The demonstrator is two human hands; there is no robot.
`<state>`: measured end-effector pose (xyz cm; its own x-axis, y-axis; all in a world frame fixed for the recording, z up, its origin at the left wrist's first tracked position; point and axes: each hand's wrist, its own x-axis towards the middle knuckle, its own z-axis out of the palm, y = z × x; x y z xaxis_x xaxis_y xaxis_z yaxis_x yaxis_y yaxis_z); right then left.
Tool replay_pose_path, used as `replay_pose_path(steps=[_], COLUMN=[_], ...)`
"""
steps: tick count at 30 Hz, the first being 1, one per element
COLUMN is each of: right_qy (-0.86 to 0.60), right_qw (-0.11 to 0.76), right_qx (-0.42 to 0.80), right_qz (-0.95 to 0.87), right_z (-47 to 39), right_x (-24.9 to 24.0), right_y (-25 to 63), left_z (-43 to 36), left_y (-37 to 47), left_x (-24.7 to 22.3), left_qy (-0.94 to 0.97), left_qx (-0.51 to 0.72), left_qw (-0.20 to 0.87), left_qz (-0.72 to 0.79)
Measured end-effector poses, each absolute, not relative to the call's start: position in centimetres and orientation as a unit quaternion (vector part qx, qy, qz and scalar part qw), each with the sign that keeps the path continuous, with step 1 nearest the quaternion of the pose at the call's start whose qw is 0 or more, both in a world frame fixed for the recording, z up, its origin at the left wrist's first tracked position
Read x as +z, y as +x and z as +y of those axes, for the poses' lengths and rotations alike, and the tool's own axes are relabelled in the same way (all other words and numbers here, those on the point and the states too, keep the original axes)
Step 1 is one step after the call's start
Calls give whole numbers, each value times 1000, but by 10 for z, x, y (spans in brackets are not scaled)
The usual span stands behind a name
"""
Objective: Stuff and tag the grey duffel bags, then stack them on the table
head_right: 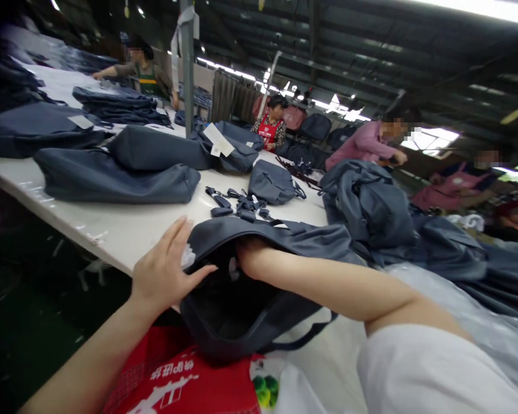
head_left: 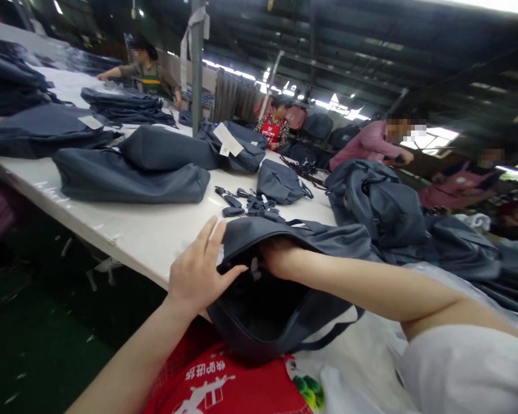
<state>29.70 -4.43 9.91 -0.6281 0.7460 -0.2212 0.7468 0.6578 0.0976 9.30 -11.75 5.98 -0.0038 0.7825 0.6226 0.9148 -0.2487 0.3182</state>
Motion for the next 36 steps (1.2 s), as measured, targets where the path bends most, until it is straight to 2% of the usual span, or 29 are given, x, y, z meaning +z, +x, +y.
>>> replay_pose_path(steps=[2,4,9,12,14,18,20,23,26,31,36], right_qy=[415,389,358,427,468,489,473,436,415,415,408], right_qw=[165,151,-1,-147,-201,-179,-193,-227,-242,-250,-215], right_qx=[-74,-120,-71,-2,39,5,-20,-35,-39,-30,9], right_qz=[891,901,931,892,860,854,859,870,876,874,888], right_z=[-60,-80,-115,-114,-103,-70,-56,-43,-39,-42,-45], right_x=[93,93,132,158,162,139,126,118,121,122,120], right_y=[309,324,384,436,475,539,553,556,554,564,568], left_z=[-95,-76,-57,-55,-58,-78,-88,-89,-77,-51,-39], left_y=[109,121,127,127,135,181,217,278,331,375,374], left_x=[79,90,93,97,107,134,143,148,145,137,137], left_qy=[-719,-703,-670,-664,-678,-742,-800,-885,-905,-885,-922], left_qx=[-323,-313,-328,-299,-288,-375,-375,-231,-102,-82,-13], left_qw=[55,30,50,59,68,94,69,18,24,40,38], left_qz=[-613,-637,-664,-682,-673,-548,-463,-403,-412,-457,-384])
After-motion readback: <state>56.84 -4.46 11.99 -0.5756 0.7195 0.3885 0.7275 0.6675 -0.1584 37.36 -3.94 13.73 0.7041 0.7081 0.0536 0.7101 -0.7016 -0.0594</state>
